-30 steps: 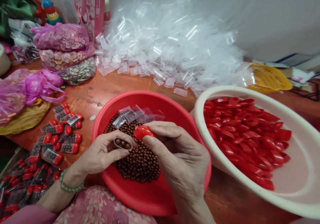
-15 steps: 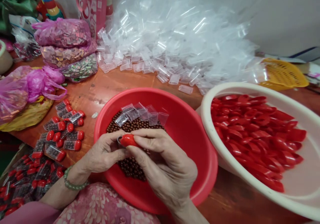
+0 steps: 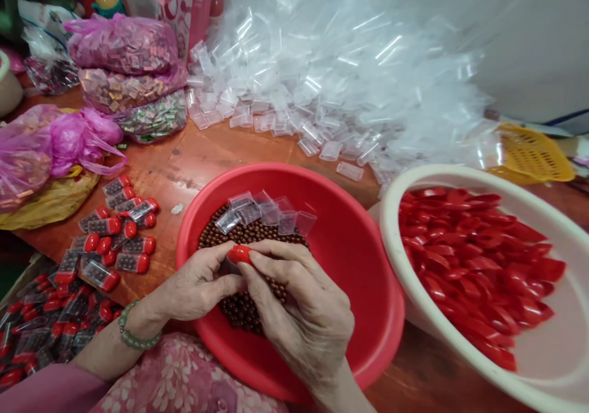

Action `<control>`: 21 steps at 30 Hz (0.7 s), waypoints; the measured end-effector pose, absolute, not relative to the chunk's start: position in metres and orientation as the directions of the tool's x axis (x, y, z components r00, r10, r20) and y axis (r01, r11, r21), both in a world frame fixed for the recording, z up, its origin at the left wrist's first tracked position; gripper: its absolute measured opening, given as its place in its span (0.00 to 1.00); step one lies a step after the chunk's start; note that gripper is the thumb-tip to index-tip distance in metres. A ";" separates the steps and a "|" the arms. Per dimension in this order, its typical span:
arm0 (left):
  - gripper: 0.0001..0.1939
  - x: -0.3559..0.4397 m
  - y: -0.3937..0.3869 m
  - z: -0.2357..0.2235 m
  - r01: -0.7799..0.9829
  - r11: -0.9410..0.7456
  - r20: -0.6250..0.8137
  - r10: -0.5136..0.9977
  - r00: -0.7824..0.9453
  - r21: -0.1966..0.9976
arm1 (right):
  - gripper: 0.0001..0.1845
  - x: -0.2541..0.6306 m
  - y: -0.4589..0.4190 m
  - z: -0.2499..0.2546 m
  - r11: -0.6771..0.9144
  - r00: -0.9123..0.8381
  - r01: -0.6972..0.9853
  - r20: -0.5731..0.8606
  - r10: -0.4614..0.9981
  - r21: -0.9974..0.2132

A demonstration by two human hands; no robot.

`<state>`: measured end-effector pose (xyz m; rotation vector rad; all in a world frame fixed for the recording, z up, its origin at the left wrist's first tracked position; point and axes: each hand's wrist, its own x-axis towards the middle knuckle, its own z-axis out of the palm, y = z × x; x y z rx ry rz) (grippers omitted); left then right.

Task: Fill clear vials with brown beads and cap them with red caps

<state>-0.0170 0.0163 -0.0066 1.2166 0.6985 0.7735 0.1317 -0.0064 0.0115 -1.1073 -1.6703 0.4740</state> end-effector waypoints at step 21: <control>0.05 -0.015 0.024 -0.008 0.297 0.062 -0.230 0.787 0.572 0.953 | 0.13 0.155 0.011 0.014 0.516 -0.358 0.540 0.374 0.856 -0.664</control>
